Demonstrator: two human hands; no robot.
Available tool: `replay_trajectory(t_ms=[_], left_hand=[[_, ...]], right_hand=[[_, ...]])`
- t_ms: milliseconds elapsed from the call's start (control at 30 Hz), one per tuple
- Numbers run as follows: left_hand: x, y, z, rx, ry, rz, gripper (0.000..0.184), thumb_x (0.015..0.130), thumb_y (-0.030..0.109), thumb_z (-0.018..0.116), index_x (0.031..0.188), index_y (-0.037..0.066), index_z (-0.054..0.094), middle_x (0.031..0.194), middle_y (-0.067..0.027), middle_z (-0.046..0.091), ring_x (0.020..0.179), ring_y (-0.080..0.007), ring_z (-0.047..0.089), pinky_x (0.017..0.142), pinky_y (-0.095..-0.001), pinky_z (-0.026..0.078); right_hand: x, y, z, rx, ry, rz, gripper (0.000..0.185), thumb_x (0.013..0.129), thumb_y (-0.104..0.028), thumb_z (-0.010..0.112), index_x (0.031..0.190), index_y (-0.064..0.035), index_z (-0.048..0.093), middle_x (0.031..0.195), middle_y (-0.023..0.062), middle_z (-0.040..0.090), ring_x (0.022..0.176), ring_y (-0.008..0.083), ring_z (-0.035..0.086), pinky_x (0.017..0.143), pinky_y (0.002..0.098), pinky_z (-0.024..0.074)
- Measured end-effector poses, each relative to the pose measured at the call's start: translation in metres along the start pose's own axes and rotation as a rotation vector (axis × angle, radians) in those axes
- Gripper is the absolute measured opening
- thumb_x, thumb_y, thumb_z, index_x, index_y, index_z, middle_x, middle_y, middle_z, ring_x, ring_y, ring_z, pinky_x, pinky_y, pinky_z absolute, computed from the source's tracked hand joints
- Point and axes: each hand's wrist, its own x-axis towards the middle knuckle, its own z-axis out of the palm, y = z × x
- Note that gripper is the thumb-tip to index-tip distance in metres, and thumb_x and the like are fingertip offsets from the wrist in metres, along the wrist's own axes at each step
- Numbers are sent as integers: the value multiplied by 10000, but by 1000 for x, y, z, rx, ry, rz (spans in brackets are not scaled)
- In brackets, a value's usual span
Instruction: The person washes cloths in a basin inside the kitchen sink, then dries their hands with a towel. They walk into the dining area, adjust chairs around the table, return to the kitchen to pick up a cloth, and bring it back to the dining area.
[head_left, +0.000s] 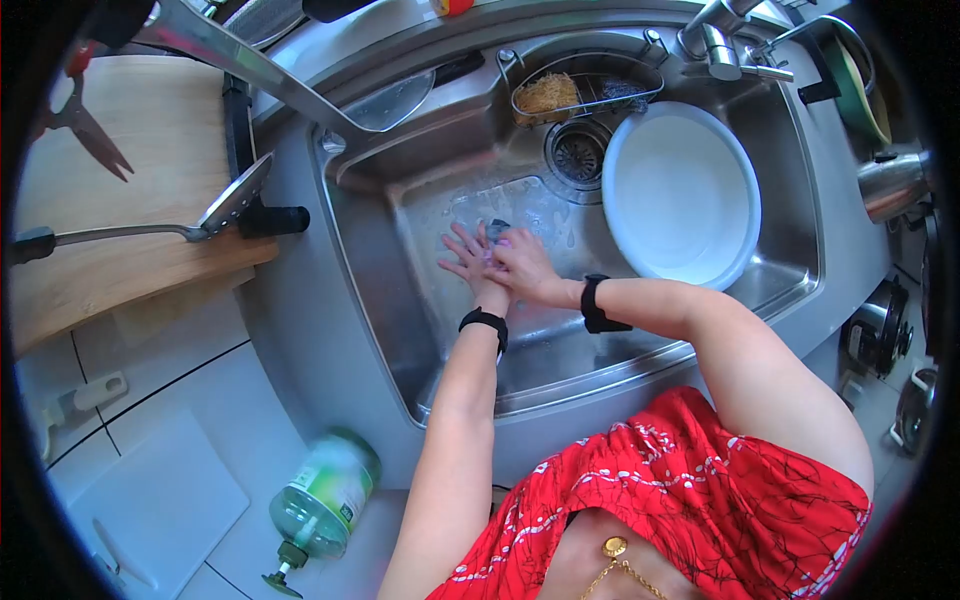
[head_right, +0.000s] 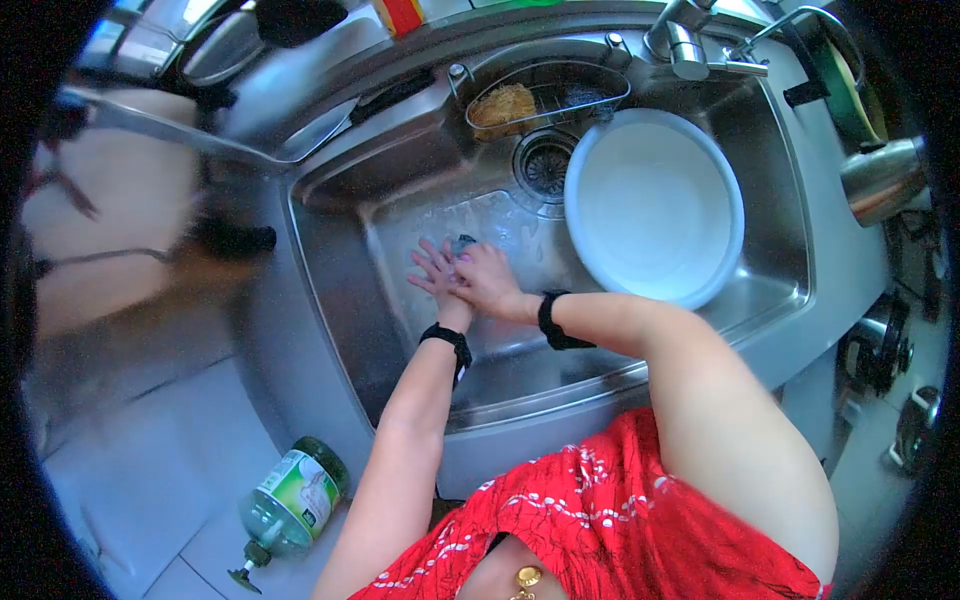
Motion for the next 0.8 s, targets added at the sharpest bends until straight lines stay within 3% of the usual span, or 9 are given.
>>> replay_trajectory(t_ms=[167, 267, 400, 433, 467, 533, 733, 767, 800], left_hand=[[0, -4, 7, -272, 66, 10, 765, 811, 383, 513, 1404, 84, 134, 1446, -242, -30, 1299, -489, -99, 949, -692, -20], [1, 3, -6, -93, -60, -27, 783, 813, 379, 510, 1408, 81, 98, 1442, -250, -47, 1302, -481, -101, 960, -681, -22], [1, -2, 5, -36, -65, 19, 808, 811, 424, 506, 1406, 77, 84, 1438, -258, -35, 1296, -498, -79, 954, -692, -7], [-2, 5, -29, -145, -77, -6, 792, 816, 434, 498, 1406, 81, 103, 1438, -255, -19, 1298, -497, -50, 954, -696, 3], [-3, 8, -42, -99, -123, -5, 792, 817, 433, 497, 1406, 81, 101, 1438, -254, -20, 1299, -495, -45, 954, -696, 4], [-5, 9, -48, -2, -224, -9, 791, 818, 431, 496, 1406, 82, 97, 1438, -253, -23, 1301, -492, -33, 955, -697, 6], [1, 1, -14, -206, -25, -20, 845, 805, 433, 513, 1411, 67, 51, 1446, -237, -46, 1296, -495, -82, 947, -701, 2], [-1, 5, -21, -56, -124, -24, 867, 800, 440, 518, 1412, 60, 36, 1455, -212, -55, 1293, -493, -101, 940, -704, -5], [1, 8, -17, -48, -92, -23, 866, 801, 443, 516, 1412, 59, 37, 1455, -214, -53, 1294, -492, -99, 939, -705, -3]], right_hand=[[78, 12, 20, -191, -116, -79, 213, 782, -288, 558, 806, -92, 638, 1007, 116, 555, 991, 307, 465, 805, 457, 364], [112, 25, 34, -243, 180, 60, 219, 786, -287, 554, 828, -85, 629, 990, 124, 552, 1002, 308, 460, 807, 453, 364], [68, 18, 23, -136, 116, 93, 263, 786, -298, 559, 896, -66, 615, 972, 141, 544, 1003, 319, 457, 811, 463, 365], [44, 17, 22, -117, 46, 80, 280, 782, -306, 566, 913, -62, 610, 965, 147, 541, 994, 324, 459, 804, 462, 370], [17, 9, 17, -5, 140, -9, 275, 775, -298, 569, 930, -73, 605, 953, 149, 537, 954, 332, 470, 778, 454, 385], [0, 16, 12, -34, 4, 17, 271, 765, -303, 576, 943, -101, 598, 933, 145, 533, 919, 332, 479, 745, 440, 397], [97, 24, 35, -295, 18, -107, 302, 777, -288, 565, 1017, -104, 567, 958, 113, 540, 958, 307, 472, 816, 456, 356], [98, 23, 34, -278, 114, -56, 288, 779, -289, 566, 999, -103, 574, 967, 115, 537, 963, 309, 470, 822, 457, 356], [99, 25, 35, -266, 213, -5, 275, 780, -290, 566, 981, -103, 581, 977, 117, 535, 968, 312, 469, 829, 457, 355]])
